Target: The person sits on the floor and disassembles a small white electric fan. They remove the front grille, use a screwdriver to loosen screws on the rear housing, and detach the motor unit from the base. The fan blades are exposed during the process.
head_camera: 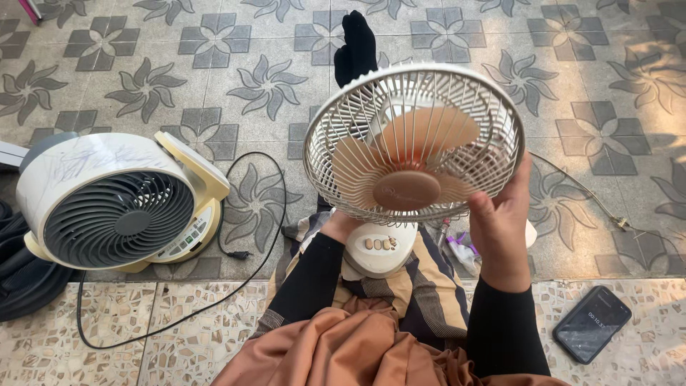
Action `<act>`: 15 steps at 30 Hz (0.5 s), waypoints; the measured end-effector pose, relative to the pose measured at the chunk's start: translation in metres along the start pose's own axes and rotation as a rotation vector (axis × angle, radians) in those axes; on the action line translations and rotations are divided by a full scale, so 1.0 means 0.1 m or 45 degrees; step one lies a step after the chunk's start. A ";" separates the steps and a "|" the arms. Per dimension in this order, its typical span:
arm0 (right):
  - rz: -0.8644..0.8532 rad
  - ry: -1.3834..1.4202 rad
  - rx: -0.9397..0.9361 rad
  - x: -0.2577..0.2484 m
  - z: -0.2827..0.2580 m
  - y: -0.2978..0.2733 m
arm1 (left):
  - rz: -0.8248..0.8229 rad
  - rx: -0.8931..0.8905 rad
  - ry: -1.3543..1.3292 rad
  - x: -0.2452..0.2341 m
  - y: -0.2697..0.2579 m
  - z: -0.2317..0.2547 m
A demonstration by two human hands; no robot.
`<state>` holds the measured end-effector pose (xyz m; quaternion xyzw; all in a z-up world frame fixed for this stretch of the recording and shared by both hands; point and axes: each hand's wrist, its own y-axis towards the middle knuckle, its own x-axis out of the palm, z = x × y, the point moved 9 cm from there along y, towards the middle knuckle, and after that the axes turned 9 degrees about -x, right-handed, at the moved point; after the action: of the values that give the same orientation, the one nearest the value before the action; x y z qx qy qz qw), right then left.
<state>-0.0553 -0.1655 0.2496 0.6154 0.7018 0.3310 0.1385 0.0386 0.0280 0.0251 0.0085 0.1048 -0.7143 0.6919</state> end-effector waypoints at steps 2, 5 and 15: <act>0.028 -0.054 0.071 -0.09 0.13 -0.13 | -0.009 -0.020 0.003 0.03 -0.01 -0.08; 0.094 -0.010 0.053 -0.22 0.23 -0.21 | -0.015 -0.050 0.000 0.10 -0.05 -0.19; 0.332 0.162 0.313 -0.42 0.39 -0.43 | 0.080 0.071 -0.044 -0.48 -0.32 0.29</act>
<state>-0.0560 -0.1951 0.1844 0.6914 0.6585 0.2962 -0.0265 0.0131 0.0713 0.0655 0.0188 0.0725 -0.6949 0.7152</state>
